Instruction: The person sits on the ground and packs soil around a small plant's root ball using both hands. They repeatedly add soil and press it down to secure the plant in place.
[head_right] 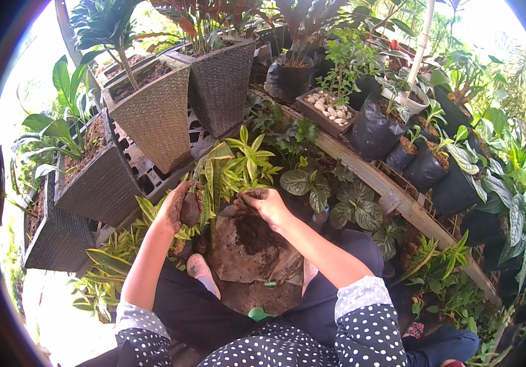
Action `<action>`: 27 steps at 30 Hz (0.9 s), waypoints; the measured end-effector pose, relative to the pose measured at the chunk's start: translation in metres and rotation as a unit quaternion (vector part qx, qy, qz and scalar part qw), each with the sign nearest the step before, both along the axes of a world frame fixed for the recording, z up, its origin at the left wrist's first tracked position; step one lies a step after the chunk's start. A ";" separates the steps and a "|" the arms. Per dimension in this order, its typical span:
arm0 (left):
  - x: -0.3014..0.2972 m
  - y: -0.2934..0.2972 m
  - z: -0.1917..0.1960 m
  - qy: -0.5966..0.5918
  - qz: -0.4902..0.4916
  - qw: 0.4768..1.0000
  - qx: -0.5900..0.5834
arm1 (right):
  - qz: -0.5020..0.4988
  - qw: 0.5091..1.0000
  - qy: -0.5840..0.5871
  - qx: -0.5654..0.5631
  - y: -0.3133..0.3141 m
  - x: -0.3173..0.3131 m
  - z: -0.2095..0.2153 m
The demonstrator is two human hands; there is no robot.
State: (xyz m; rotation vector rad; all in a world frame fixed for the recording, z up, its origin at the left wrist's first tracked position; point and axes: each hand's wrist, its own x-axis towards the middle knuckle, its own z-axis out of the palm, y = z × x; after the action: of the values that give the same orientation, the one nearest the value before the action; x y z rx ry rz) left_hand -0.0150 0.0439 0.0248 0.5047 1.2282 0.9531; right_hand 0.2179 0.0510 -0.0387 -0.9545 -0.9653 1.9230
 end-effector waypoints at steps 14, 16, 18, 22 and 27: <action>0.000 -0.002 0.001 0.003 -0.009 1.000 0.008 | -0.022 0.999 -0.024 0.019 -0.001 -0.002 0.002; 0.000 -0.002 0.001 0.003 -0.007 1.000 0.007 | -0.025 0.999 -0.038 0.019 0.000 -0.003 -0.001; 0.000 -0.001 -0.001 -0.002 -0.002 1.000 0.002 | -0.022 0.999 -0.037 0.026 0.001 -0.001 -0.003; -0.002 -0.001 -0.003 0.001 -0.005 1.000 0.001 | -0.028 0.999 -0.018 0.015 0.001 -0.003 -0.002; 0.000 0.000 -0.002 0.009 -0.005 1.000 0.001 | -0.018 0.990 0.125 -0.060 0.005 -0.001 0.002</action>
State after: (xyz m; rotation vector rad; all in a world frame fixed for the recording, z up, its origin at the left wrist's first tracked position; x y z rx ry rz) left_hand -0.0154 0.0436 0.0227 0.5212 1.2393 0.9426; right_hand 0.2174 0.0563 -0.0372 -0.7678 -0.6888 2.0311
